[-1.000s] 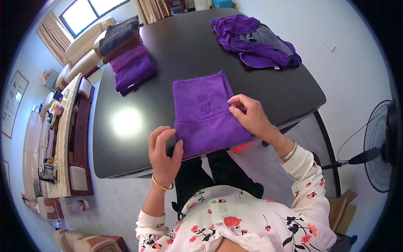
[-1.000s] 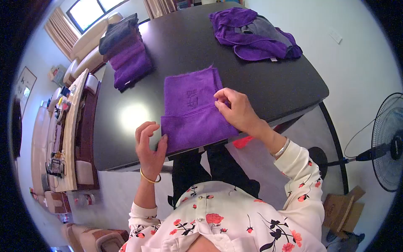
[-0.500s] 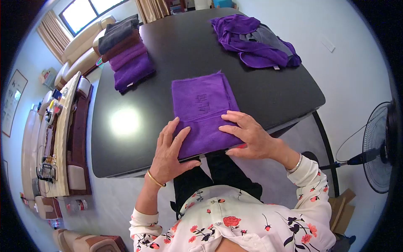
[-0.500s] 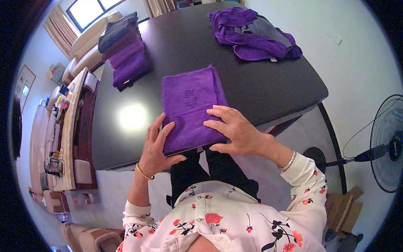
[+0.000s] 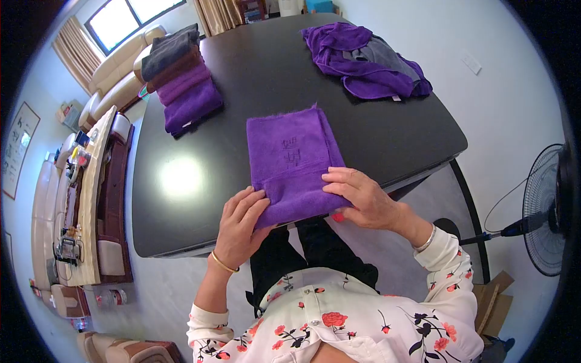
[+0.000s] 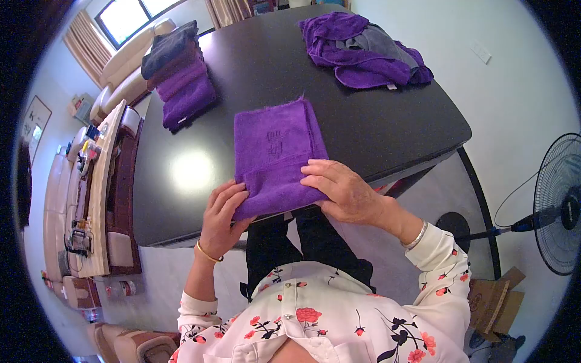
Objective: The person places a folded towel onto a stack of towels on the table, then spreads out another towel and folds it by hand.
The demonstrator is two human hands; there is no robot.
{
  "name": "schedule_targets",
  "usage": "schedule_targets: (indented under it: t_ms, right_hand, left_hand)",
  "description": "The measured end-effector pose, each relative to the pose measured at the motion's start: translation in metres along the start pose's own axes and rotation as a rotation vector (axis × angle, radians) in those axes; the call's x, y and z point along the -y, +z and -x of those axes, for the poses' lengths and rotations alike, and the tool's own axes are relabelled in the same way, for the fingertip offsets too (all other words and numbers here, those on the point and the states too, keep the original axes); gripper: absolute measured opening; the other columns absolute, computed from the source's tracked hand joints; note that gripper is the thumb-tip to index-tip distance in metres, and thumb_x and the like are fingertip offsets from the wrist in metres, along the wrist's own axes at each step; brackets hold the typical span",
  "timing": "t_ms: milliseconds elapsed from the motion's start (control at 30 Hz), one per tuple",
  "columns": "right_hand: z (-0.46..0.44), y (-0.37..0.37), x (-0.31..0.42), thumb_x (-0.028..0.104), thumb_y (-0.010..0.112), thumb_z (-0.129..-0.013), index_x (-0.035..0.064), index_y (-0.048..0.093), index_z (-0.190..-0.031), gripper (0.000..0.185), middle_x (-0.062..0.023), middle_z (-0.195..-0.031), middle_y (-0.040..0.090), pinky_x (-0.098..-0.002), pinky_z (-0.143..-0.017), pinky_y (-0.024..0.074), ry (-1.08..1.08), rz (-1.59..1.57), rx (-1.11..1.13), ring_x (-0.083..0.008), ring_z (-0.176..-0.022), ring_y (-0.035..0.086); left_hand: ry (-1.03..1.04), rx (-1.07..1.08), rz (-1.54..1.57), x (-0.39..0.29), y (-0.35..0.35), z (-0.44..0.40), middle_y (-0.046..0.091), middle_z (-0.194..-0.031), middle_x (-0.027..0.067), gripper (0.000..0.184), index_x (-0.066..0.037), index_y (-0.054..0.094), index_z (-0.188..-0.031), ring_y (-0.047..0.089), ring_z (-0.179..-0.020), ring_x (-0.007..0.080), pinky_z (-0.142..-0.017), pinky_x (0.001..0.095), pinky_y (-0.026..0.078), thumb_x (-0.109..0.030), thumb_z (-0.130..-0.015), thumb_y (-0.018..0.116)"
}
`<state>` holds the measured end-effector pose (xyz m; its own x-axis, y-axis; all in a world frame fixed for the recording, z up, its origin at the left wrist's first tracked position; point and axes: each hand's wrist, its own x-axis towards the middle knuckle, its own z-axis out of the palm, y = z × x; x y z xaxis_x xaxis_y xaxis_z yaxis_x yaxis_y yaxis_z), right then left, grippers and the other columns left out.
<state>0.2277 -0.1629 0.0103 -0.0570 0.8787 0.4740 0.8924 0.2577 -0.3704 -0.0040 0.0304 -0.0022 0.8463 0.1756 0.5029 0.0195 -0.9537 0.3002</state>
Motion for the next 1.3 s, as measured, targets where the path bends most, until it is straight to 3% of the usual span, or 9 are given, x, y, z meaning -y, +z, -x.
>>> schedule_targets:
  t_ms: [233,300,533,700,900,1100,1300]
  right_hand:
    - [0.006,-0.012,0.016,0.01,0.073,-0.071,0.003,0.059,-0.1,0.033,-0.0131,-0.101,0.064,-0.0421,-0.092,0.047,0.029,-0.25,-0.018,-0.0299,-0.101,0.061]
    - [0.005,-0.01,0.014,0.013,0.076,-0.07,0.0039,0.06,-0.099,0.034,-0.0118,-0.102,0.063,-0.041,-0.091,0.0472,-0.082,-0.154,-0.008,-0.0285,-0.102,0.06]
    - [0.016,-0.004,0.016,0.014,0.079,-0.066,0.0073,0.06,-0.103,0.042,-0.0107,-0.116,0.056,-0.042,-0.098,0.042,-0.086,-0.063,0.025,-0.0295,-0.116,0.051]
    - [0.026,0.005,0.009,0.006,0.075,-0.066,0.0154,0.053,-0.118,0.058,-0.0111,-0.131,0.045,-0.0458,-0.103,0.0363,-0.077,0.059,0.08,-0.031,-0.125,0.043]
    - [0.033,0.01,0.009,-0.002,0.072,-0.064,0.0178,0.05,-0.124,0.067,-0.0114,-0.136,0.042,-0.0459,-0.105,0.0349,-0.064,0.034,0.053,-0.0311,-0.128,0.04]
    - [0.039,0.018,-0.006,0.003,0.071,-0.07,0.0176,0.05,-0.126,0.062,-0.0103,-0.137,0.044,-0.0435,-0.103,0.0355,-0.113,0.12,0.009,-0.0299,-0.124,0.044]
    - [0.03,0.015,0.0,0.013,0.071,-0.075,0.0115,0.054,-0.121,0.049,-0.0112,-0.131,0.049,-0.042,-0.097,0.0385,-0.082,0.033,-0.074,-0.0284,-0.119,0.048]
  left_hand:
    - [0.061,-0.047,0.195,-0.012,-0.02,0.005,0.062,-0.109,0.0098,0.044,-0.005,0.061,-0.102,0.057,-0.107,0.0308,-0.091,0.0407,0.046,-0.016,-0.064,0.081]
    - [0.09,-0.042,0.155,-0.011,-0.02,0.005,0.062,-0.109,0.0097,0.044,-0.005,0.061,-0.102,0.057,-0.107,0.0307,-0.091,0.0403,0.046,-0.016,-0.064,0.081]
    - [0.101,0.033,0.051,-0.007,-0.014,0.011,0.059,-0.114,0.0117,0.051,-0.005,0.06,-0.103,0.057,-0.108,0.0334,-0.091,0.0417,0.048,-0.008,-0.056,0.079]
    - [0.112,0.04,0.011,-0.005,-0.009,0.013,0.058,-0.118,0.0104,0.054,-0.006,0.059,-0.109,0.053,-0.114,0.0308,-0.094,0.0405,0.045,0.0,-0.057,0.072]
    - [0.109,0.037,-0.057,-0.003,-0.005,0.016,0.057,-0.118,0.0105,0.054,-0.005,0.058,-0.112,0.053,-0.115,0.0301,-0.095,0.0409,0.044,0.005,-0.06,0.066]
    - [0.115,-0.035,-0.058,-0.001,0.002,0.017,0.057,-0.117,0.0106,0.055,-0.005,0.058,-0.112,0.054,-0.112,0.0312,-0.095,0.0412,0.044,0.005,-0.059,0.065]
    - [0.014,-0.068,0.171,0.0,-0.003,0.015,0.059,-0.112,0.0108,0.047,-0.005,0.059,-0.106,0.055,-0.11,0.0319,-0.093,0.0416,0.044,-0.004,-0.062,0.074]
